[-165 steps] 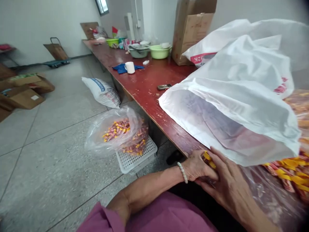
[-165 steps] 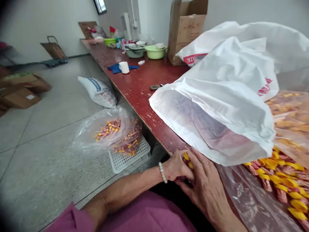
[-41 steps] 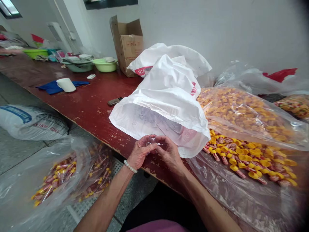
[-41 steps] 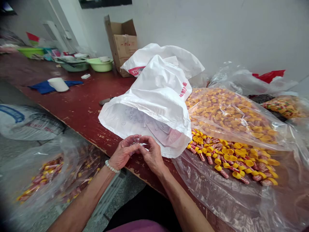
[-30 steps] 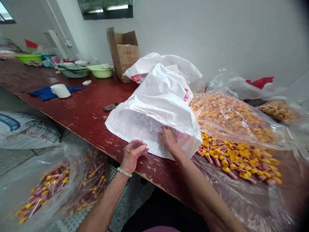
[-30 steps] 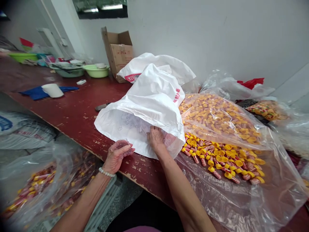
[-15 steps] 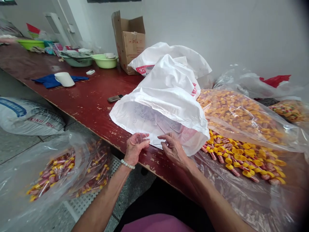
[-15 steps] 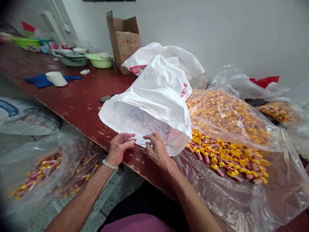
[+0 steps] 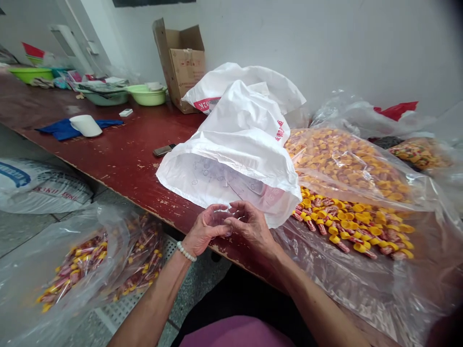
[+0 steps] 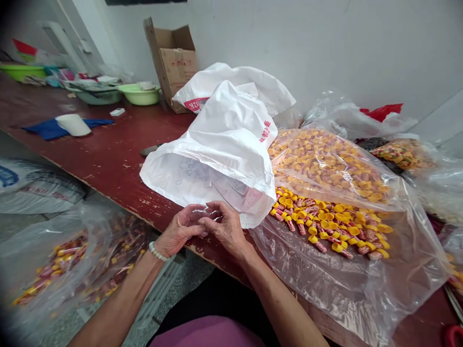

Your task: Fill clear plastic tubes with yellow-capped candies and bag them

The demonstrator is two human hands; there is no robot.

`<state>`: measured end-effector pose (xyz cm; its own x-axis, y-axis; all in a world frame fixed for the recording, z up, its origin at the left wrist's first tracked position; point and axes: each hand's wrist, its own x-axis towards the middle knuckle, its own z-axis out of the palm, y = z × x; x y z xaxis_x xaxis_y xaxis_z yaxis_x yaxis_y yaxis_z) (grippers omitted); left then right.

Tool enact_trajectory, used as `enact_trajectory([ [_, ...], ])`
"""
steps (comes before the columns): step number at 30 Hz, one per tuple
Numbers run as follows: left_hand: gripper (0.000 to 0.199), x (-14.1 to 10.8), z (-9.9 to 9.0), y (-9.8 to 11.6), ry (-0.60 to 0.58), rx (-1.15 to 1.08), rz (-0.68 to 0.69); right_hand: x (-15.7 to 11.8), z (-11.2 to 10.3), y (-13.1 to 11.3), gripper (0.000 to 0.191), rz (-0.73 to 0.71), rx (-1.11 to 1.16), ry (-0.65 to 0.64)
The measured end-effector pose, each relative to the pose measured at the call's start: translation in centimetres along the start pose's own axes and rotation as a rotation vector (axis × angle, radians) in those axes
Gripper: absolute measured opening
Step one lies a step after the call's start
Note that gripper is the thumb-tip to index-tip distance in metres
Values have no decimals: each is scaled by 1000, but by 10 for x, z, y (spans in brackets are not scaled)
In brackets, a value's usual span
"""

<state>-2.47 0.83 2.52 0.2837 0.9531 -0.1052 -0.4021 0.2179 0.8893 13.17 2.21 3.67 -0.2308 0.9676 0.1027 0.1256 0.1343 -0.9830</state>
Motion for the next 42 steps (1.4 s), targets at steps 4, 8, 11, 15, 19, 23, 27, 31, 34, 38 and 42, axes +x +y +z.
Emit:
enact_trajectory([
  [4, 62, 5, 4, -12, 100, 178, 133, -4, 12, 2, 29, -80, -140, 59],
  [8, 50, 10, 8, -14, 278, 381, 314, 1, 13, 0, 19, -229, -280, 48],
  [11, 46, 11, 8, -9, 384, 381, 268, 26, 0, 3, 22, -249, -403, 80],
  [15, 43, 10, 5, -7, 403, 315, 232, 72, -17, 15, 30, -155, -955, 165],
  [19, 41, 9, 0, -6, 390, 327, 258, 90, -18, 24, 33, -31, -1090, 117],
  [23, 44, 7, -7, -1, 430, 408, 324, 68, -13, 19, 34, -101, -773, 161],
  [27, 48, 4, -13, 3, 482, 297, 341, 34, -6, 6, 32, -79, -159, 115],
  [31, 51, -2, -11, 5, 488, 199, 340, 13, 1, -9, 33, 38, 63, 78],
  [34, 51, -7, -4, 6, 437, 147, 330, 3, 9, -15, 36, 151, 252, -14],
  [38, 50, -11, 3, 7, 443, 81, 344, -5, 14, -15, 36, 147, 358, -35],
  [42, 49, -17, -3, 13, 473, 119, 374, -3, 5, -15, 27, -49, 11, 49],
])
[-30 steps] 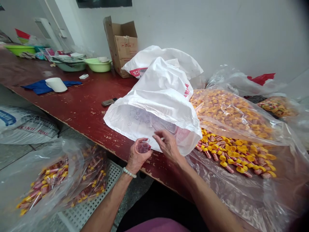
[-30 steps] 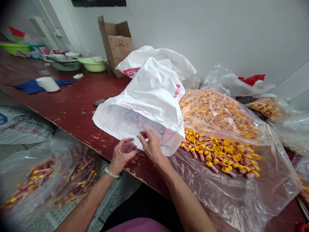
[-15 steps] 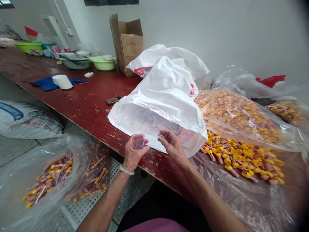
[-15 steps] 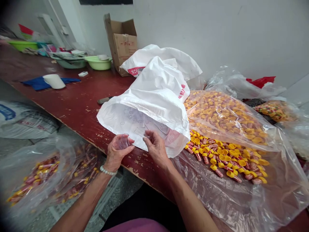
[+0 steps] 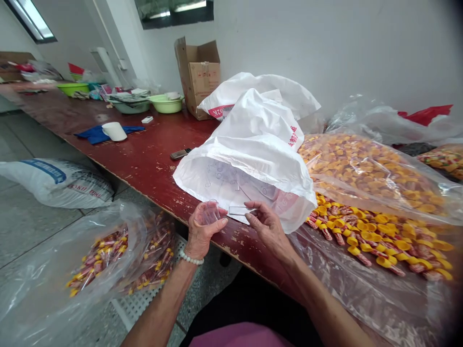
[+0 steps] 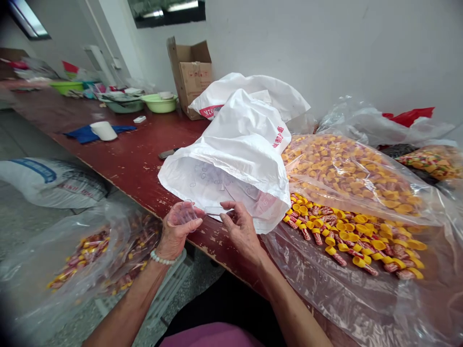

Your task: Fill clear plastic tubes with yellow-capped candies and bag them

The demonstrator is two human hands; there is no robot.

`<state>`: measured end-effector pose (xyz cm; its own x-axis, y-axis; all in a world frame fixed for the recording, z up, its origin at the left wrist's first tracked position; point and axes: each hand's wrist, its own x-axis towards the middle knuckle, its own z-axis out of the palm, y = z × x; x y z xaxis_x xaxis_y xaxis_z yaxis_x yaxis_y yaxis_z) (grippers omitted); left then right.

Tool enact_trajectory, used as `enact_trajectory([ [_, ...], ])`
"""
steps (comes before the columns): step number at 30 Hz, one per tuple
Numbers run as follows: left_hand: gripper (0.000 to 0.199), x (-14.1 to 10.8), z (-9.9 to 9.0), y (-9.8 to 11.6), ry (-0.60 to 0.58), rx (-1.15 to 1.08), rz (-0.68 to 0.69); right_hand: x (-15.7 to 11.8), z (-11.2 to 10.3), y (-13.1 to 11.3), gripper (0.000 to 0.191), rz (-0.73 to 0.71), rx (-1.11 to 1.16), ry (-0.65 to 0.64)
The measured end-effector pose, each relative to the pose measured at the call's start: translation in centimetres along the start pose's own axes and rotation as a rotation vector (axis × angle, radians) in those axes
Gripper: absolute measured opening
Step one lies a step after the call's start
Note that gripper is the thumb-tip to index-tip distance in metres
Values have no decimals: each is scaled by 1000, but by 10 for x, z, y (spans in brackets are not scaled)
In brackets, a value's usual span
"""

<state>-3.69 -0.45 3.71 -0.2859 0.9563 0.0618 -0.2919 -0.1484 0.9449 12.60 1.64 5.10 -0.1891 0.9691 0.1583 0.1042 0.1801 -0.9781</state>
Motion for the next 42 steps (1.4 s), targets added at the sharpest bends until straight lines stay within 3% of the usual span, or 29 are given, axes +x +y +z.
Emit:
enact_trajectory([
  [4, 45, -1, 0, 6, -115, 106, 10, 0, 1, -10, 23, -229, -254, -136],
  [11, 42, -5, 12, 4, -166, 131, 22, -8, 16, -9, 30, -164, -153, -76],
  [17, 44, -7, 13, -3, -196, 137, 9, -15, 10, -6, 30, -169, -111, -20],
  [21, 47, -9, 16, -9, -127, 116, -27, -32, -31, -13, 21, -276, -280, 102],
  [24, 46, -8, 21, -17, -137, 65, -64, -46, -89, -2, 12, -267, -475, 341],
  [27, 43, -12, 29, -22, -211, 38, -91, -53, -147, 20, 14, -129, -750, 530],
  [30, 43, -17, 40, -21, -272, 60, -91, -49, -178, 43, 18, 66, -1040, 470],
  [34, 45, -23, 52, -13, -313, 117, -97, -38, -181, 53, 30, 243, -1261, 318],
  [37, 44, -25, 55, -10, -354, 94, -105, -37, -172, 41, 27, 212, -1132, 385],
  [40, 43, -30, 57, -11, -393, 89, -115, -45, -146, 13, 26, 11, -634, 494],
  [42, 43, -35, 59, -10, -403, 113, -107, -52, -117, -8, 26, -118, -280, 400],
])
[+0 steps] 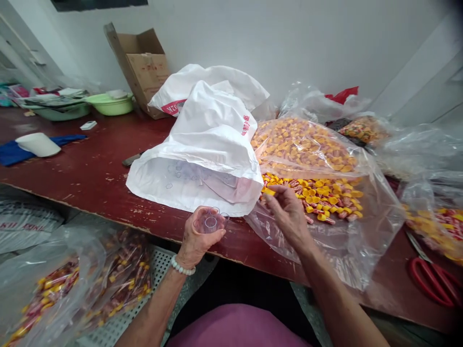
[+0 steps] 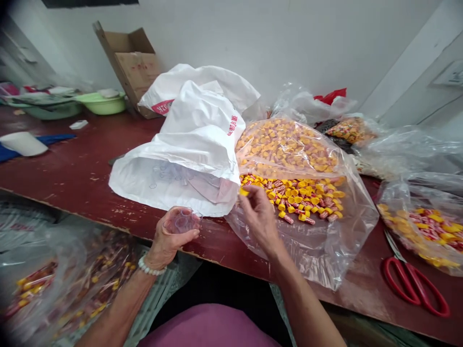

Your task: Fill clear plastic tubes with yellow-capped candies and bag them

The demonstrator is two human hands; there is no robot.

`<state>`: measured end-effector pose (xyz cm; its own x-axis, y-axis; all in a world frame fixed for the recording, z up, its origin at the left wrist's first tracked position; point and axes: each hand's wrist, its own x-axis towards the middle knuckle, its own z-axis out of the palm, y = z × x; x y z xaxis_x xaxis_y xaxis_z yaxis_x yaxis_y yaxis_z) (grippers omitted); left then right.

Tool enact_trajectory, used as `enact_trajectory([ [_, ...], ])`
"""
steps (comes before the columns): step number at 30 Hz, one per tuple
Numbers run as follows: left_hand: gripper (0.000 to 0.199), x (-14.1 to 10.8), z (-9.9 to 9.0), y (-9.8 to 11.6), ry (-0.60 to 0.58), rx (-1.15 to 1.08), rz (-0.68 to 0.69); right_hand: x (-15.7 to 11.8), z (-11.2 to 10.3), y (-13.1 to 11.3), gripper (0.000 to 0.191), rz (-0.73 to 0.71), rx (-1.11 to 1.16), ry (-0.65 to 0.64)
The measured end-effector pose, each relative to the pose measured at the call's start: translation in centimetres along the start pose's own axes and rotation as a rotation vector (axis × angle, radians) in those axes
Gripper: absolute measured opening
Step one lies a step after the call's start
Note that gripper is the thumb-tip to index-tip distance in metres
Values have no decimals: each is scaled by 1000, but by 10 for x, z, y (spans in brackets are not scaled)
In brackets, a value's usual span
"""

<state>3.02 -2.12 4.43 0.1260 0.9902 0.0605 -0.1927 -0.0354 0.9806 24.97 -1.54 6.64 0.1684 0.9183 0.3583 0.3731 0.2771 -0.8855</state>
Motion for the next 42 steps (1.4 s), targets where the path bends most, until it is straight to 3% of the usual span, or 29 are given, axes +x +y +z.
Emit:
enact_trajectory([
  [2, 43, -4, 5, 2, -6, 25, 1, -14, 20, -24, 21, -62, 138, -77],
  [5, 46, -10, 9, 6, -16, 20, -11, -28, 42, -42, 14, -131, 34, -172],
  [10, 47, -15, 5, 7, -8, -61, -48, -30, 41, -41, 12, -300, -131, -324],
  [12, 47, -15, 2, 7, 6, -99, -79, -30, 39, -38, 27, -423, -192, -376],
  [15, 45, -15, 0, 8, 12, -150, -172, -32, 45, -30, 66, -538, -321, -416],
  [18, 41, -16, 3, 5, -21, -203, -254, -38, 55, -21, 65, -537, -394, -407],
  [22, 39, -13, 12, -8, -49, -222, -299, -41, 47, -15, 62, -496, -413, -451],
  [24, 42, -9, 15, -15, -17, -198, -293, -36, 29, -10, 74, -443, -397, -462],
  [26, 45, -3, 15, -20, 28, -148, -271, -26, 7, 1, 70, -331, -435, -363],
  [30, 47, 2, 12, -23, 55, -31, -229, 1, -34, 42, 30, 31, -923, -65],
  [32, 46, 1, 13, -21, 44, 8, -217, 13, -43, 62, 24, 161, -1160, -58],
  [34, 44, -1, 16, -18, 23, 37, -180, 21, -46, 75, 21, 227, -1234, -85],
  [38, 41, -3, 23, -13, 0, 87, -82, 17, -39, 65, 19, 213, -940, -22],
  [42, 39, -6, 30, -12, -35, 215, -51, -8, -14, 20, 23, 59, -250, 13],
])
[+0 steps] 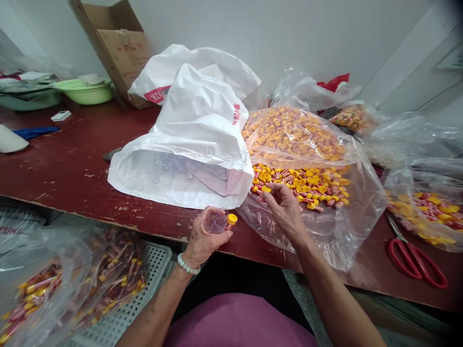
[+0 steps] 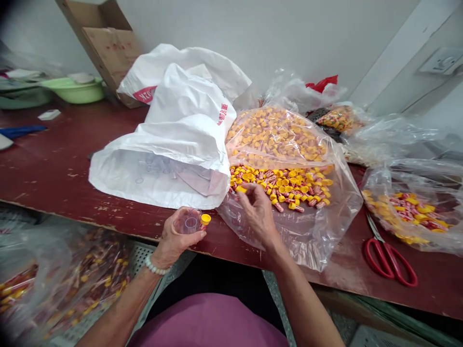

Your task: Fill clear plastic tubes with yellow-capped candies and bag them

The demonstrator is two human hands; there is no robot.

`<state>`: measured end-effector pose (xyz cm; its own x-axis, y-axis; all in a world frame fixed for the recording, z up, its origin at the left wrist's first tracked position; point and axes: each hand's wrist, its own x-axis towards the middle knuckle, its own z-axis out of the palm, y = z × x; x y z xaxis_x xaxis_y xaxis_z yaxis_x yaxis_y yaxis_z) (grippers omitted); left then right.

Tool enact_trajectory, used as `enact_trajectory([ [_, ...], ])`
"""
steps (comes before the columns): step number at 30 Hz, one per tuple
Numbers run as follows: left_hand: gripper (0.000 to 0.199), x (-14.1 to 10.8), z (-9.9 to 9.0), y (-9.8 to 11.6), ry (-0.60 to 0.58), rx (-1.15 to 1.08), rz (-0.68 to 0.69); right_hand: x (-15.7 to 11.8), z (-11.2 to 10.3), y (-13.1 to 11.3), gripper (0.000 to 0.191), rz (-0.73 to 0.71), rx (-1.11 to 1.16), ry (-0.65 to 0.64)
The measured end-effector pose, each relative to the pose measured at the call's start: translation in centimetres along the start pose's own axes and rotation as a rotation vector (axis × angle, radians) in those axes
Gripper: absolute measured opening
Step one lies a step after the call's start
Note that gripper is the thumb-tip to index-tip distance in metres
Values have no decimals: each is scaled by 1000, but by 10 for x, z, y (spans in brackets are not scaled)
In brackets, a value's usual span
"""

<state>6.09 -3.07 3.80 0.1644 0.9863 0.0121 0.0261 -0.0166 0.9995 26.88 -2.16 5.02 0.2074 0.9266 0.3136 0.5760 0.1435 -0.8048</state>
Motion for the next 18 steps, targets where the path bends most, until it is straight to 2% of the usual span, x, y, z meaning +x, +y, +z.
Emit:
enact_trajectory([
  [2, 38, -1, 3, 0, -41, 88, 36, -15, 10, -25, 21, -85, 284, -31],
  [3, 37, -2, 5, 0, -68, 128, 58, -22, 15, -34, 18, -121, 325, -55],
  [6, 37, -5, 8, 2, -140, 181, 96, -34, 21, -48, 11, -234, 211, -85],
  [11, 39, -8, 10, 6, -191, 69, 40, -37, 13, -42, 13, -468, -27, -186],
  [15, 44, -10, 13, -3, -200, -100, -70, -42, 15, -38, 29, -487, -120, -217],
  [18, 44, -7, 14, -9, -164, -157, -109, -44, 18, -34, 40, -470, -167, -242],
])
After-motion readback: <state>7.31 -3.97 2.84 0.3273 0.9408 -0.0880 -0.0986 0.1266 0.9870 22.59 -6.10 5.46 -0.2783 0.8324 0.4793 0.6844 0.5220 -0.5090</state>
